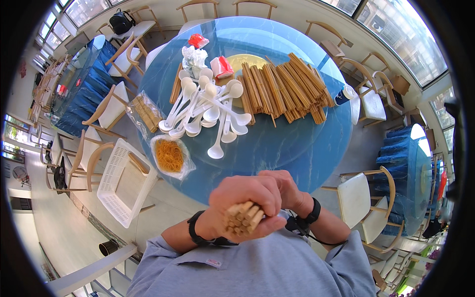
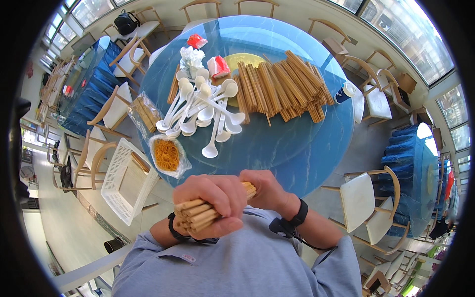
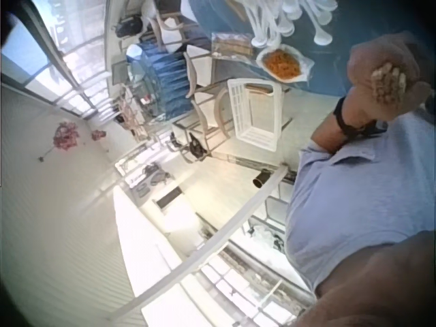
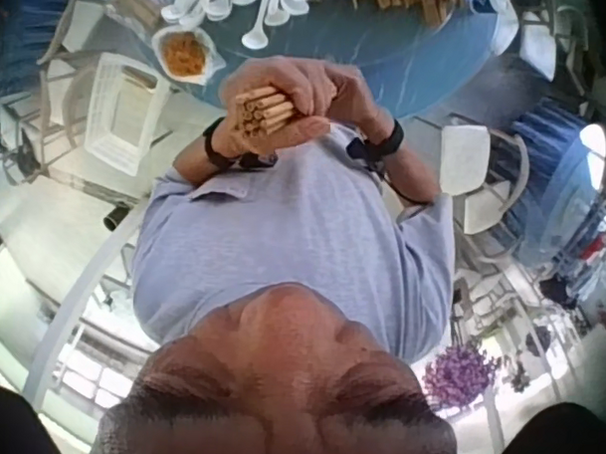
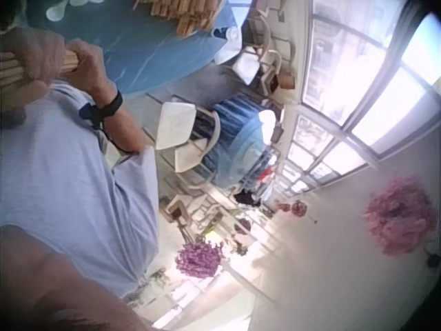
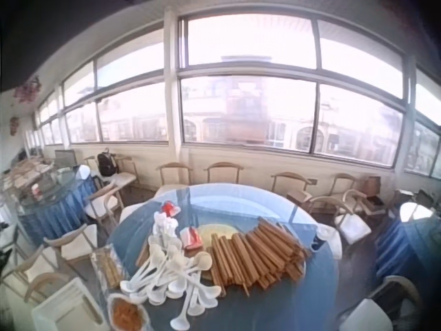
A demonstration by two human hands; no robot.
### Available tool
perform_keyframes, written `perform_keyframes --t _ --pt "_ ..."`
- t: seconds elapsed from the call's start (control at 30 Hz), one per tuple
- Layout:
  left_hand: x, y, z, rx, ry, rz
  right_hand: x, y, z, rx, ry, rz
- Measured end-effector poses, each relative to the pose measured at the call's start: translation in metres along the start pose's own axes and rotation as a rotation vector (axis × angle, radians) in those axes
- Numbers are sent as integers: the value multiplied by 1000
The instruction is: The person gathers wooden chopsticks and white plastic spoons on a round table, aligns them into small bundles, and secures each bundle with a rubber band. The person places completed bundles into a white basket on the floor.
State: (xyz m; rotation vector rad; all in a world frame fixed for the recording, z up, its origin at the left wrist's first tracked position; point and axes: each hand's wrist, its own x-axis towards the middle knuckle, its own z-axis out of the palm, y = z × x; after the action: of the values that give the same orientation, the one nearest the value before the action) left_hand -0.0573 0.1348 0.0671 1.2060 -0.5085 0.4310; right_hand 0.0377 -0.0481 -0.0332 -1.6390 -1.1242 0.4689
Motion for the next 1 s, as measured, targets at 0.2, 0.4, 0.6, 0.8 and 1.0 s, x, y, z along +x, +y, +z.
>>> perform_keyframes --t 0.2,0.4,0.6,0.8,1.0 --pt "-6 0 -51 -173 647 122 -2 -49 -48 107 267 -84" --pt "-52 -49 -61 -264 894 -377 3 -105 -44 61 547 -285" --pt "-82 -79 -46 -517 776 -785 16 -130 -30 6 469 -343" --pt "-83 -84 -54 -520 704 -793 17 -136 -30 -54 397 -391" --pt "-80 -83 -48 -443 779 -788 27 -135 -26 -147 512 -405"
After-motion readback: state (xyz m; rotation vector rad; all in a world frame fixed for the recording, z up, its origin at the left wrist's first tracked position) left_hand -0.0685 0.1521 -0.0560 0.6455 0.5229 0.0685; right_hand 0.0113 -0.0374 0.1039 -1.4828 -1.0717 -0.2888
